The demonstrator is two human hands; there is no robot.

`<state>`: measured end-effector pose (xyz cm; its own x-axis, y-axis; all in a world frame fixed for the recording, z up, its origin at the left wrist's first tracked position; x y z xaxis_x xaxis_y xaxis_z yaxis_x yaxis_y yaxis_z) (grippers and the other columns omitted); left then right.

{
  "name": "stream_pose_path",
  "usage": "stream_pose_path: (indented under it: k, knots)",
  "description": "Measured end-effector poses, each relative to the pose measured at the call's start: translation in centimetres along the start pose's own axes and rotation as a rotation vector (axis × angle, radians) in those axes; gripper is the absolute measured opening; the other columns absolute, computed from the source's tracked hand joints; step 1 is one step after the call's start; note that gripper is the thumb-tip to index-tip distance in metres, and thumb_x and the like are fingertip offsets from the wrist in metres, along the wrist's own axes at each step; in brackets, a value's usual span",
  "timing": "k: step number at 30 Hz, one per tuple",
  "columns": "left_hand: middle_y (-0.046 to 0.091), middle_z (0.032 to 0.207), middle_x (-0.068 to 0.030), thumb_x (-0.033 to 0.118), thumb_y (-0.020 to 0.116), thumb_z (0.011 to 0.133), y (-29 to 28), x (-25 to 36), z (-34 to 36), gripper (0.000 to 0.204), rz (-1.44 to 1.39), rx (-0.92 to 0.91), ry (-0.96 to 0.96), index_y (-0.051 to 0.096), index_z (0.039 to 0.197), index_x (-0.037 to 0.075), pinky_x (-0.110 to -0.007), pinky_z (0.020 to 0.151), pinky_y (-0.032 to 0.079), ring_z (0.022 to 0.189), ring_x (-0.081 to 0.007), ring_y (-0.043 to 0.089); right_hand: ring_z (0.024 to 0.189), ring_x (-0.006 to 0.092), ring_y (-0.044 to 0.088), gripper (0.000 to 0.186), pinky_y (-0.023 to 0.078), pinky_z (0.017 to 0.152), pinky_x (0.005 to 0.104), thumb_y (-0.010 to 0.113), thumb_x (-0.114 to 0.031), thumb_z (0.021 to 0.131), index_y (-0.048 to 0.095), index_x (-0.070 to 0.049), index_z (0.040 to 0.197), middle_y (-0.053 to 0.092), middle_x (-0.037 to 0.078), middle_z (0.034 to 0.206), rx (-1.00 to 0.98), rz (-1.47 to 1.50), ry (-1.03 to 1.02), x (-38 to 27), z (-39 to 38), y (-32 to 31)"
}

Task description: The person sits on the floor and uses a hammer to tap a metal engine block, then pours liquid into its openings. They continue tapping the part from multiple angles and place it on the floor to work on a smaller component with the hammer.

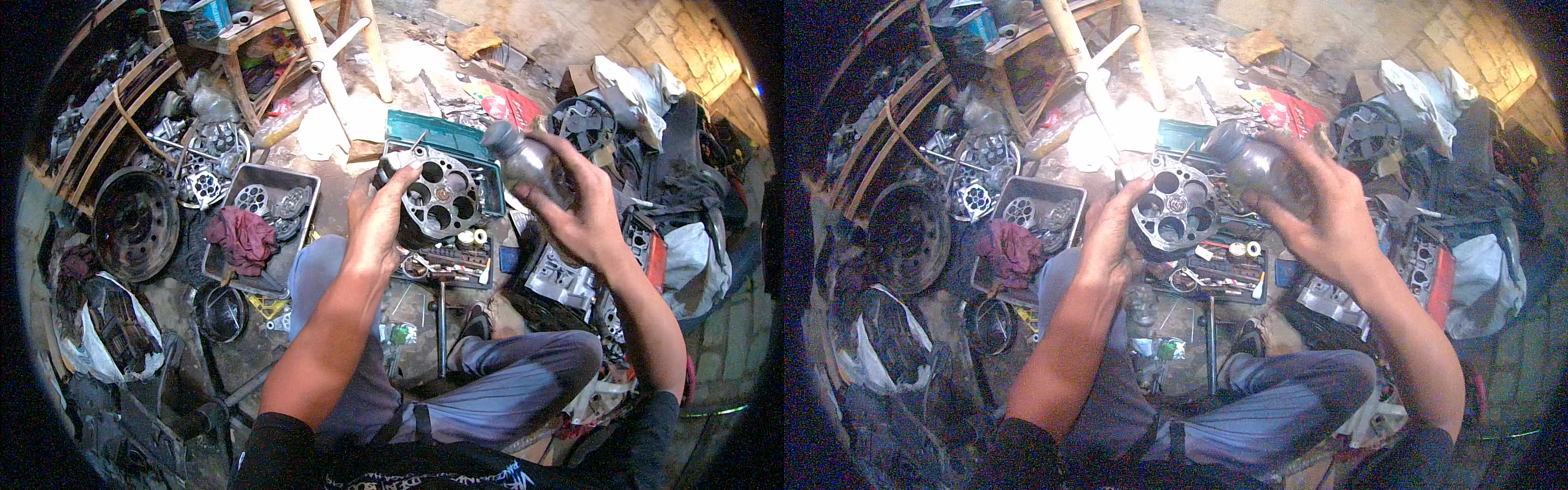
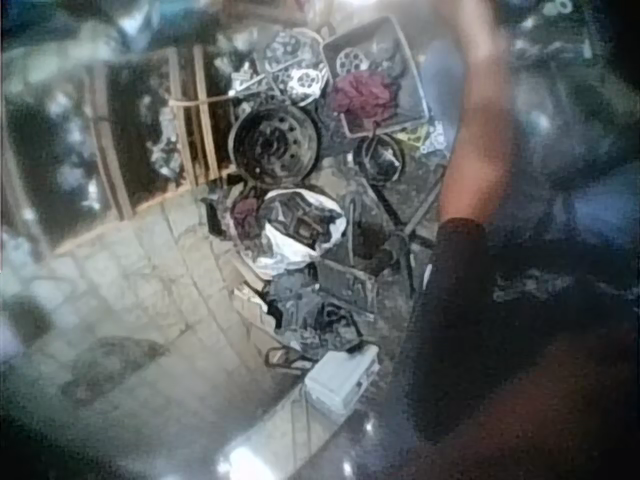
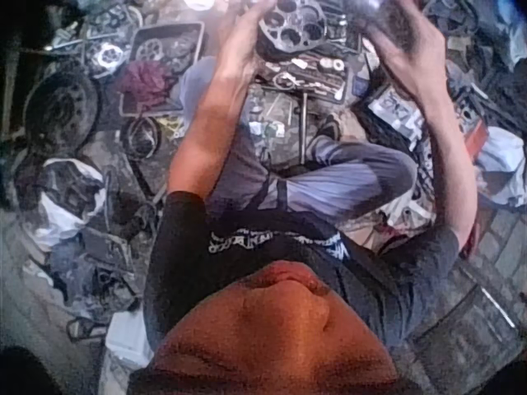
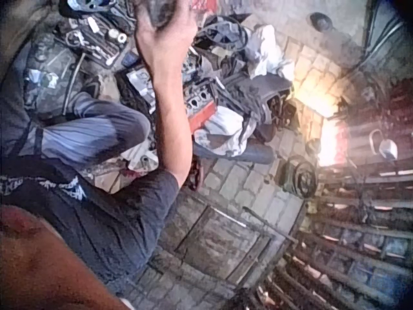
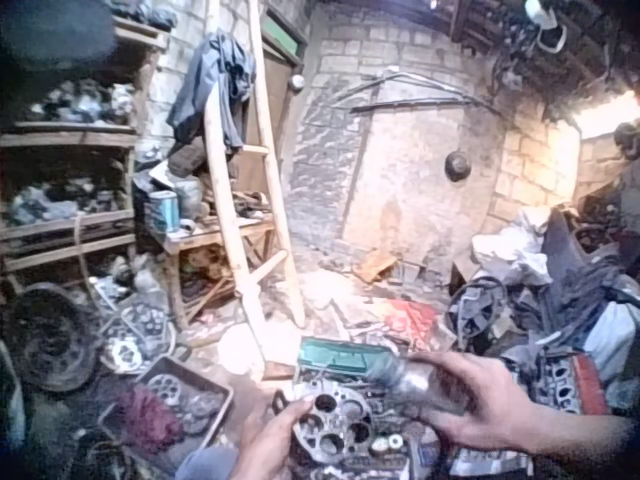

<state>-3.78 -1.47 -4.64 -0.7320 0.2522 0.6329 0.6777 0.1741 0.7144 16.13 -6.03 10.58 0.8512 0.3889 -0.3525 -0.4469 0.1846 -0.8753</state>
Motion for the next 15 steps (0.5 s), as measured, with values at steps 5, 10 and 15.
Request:
stream_pose_path:
  k: [5,10,15]
  knots:
    - [0.067,0.108,-0.0148,0.014,0.078,0.083,-0.5,-0.5,0.7,0.046,-0.021,0.020,-0.103,0.057,0.121,-0.001,-0.038,0.077,0.060,0.091,-0.0226,0.070,0.112,0.0221,0.065,0.053,0.050,0.096,0.0353,0.076,-0.018,0.088,0.055,-0.001,0.134,0.068,0.019,0.120,0.231,0.194,0.163,1.5,0.3,-0.4]
    - [0.067,0.109,-0.0141,0.014,0.078,0.083,-1.0,-1.0,1.6,0.048,-0.032,0.003,-0.061,0.057,0.123,-0.002,-0.038,0.079,0.059,0.093,-0.0230,0.069,0.117,0.0245,0.062,0.053,0.048,0.101,0.0362,0.073,-0.022,0.093,0.053,0.004,0.135,0.064,0.021,0.126,0.359,0.220,0.200,3.2,0.3,-0.6]
    - [0.068,0.109,-0.0131,0.015,0.078,0.083,-1.0,-0.5,1.3,0.047,-0.030,0.025,-0.050,0.058,0.122,-0.003,-0.037,0.080,0.059,0.093,-0.0222,0.069,0.116,0.0252,0.062,0.051,0.047,0.101,0.0365,0.070,-0.026,0.095,0.054,0.004,0.133,0.065,0.020,0.124,0.428,0.215,0.180,5.1,0.8,-0.2]
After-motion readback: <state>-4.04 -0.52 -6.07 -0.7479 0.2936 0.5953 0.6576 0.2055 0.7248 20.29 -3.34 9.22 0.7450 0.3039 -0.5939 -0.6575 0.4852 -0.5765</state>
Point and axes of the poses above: each hand's wrist, its own z-axis towards the middle knuckle, its own y-axis out of the palm, x = y × z, the point moved 2 cm from there along z, towards the middle knuckle
